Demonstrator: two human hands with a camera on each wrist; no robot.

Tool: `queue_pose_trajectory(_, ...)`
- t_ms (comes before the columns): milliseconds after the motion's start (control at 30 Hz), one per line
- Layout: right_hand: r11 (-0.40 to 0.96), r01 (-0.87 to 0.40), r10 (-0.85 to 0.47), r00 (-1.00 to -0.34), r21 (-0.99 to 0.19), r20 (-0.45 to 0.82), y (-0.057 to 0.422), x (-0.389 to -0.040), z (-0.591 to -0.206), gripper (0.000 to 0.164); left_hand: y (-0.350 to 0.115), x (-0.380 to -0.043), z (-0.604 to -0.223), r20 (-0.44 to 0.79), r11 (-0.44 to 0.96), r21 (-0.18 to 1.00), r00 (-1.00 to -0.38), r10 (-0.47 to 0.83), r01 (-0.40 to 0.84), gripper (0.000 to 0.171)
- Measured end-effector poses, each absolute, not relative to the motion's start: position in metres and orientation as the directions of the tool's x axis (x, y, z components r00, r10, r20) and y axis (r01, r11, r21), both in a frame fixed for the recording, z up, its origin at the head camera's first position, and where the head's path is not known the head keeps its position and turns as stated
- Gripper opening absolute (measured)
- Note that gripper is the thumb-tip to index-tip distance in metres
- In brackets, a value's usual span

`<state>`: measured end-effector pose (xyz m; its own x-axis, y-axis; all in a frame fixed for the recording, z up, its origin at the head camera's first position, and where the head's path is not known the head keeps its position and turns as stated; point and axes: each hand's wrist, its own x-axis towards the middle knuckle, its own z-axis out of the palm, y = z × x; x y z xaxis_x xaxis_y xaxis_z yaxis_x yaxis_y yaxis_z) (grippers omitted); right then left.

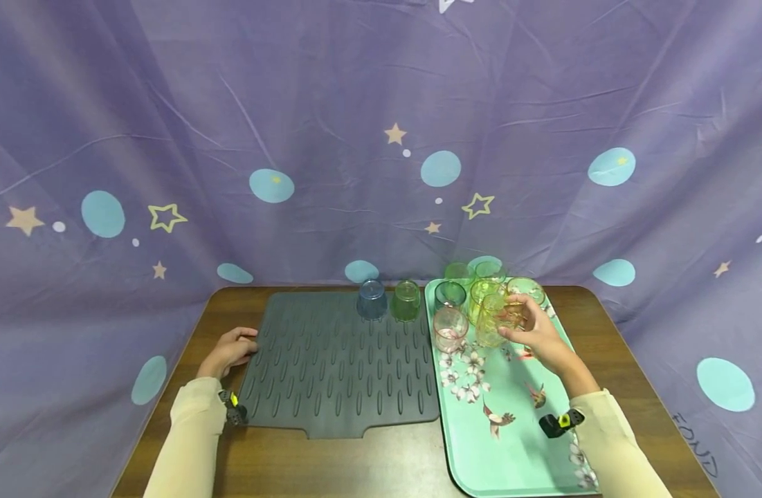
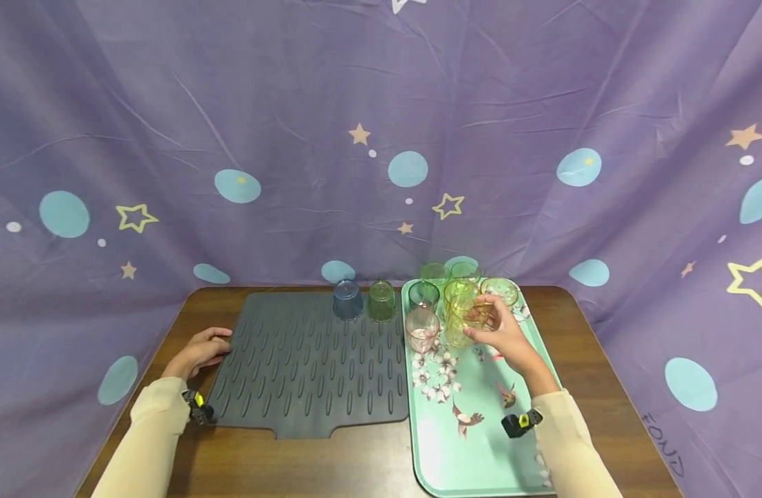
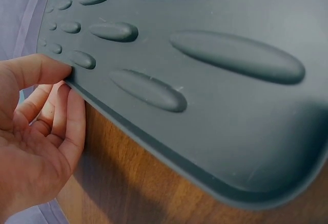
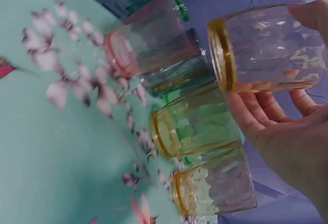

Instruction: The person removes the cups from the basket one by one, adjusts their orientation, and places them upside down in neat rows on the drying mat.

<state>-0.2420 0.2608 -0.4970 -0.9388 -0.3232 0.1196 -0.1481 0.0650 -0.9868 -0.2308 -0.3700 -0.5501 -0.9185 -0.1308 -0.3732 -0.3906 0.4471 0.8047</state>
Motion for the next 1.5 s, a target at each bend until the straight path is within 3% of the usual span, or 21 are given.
queue_pose_trajectory(200,-0.189,-0.108,-0.356,-0.919,-0.976,0.170,0.258,-0.251,-0.489,0.049,-0.372,-0.231,-0.549,-0.378,0.449,0.801,-0.916,-0.134,-0.396,0.051)
queue_pose_trajectory(733,-0.390,-0.031,-0.458,-0.861,-0.920,0.223,0.224,-0.267,-0.467,0.048,-0.372,-0.229,-0.551,-0.376,0.425,0.811,-0.915,-0.147,-0.401,0.052)
queue_pose_trajectory(900,-0.297,-0.081,-0.481,-0.848,-0.951,0.222,0.208,-0.277,-0.455,0.047,-0.373,-0.227,-0.552,-0.375,0.433,0.805,-0.913,-0.158,-0.405,0.052)
queue_pose_trajectory(1167,0.008,-0.186,-0.537,-0.830,-0.982,0.153,0.174,-0.294,-0.428,0.059,-0.374,-0.228,-0.555,-0.357,0.424,0.817,-0.920,-0.159,-0.391,0.050)
queue_pose_trajectory(1500,0.262,-0.407,-0.600,-0.779,-0.875,0.183,0.099,-0.316,-0.397,0.065,-0.369,-0.229,-0.555,-0.352,0.418,0.822,-0.922,-0.161,-0.386,0.049)
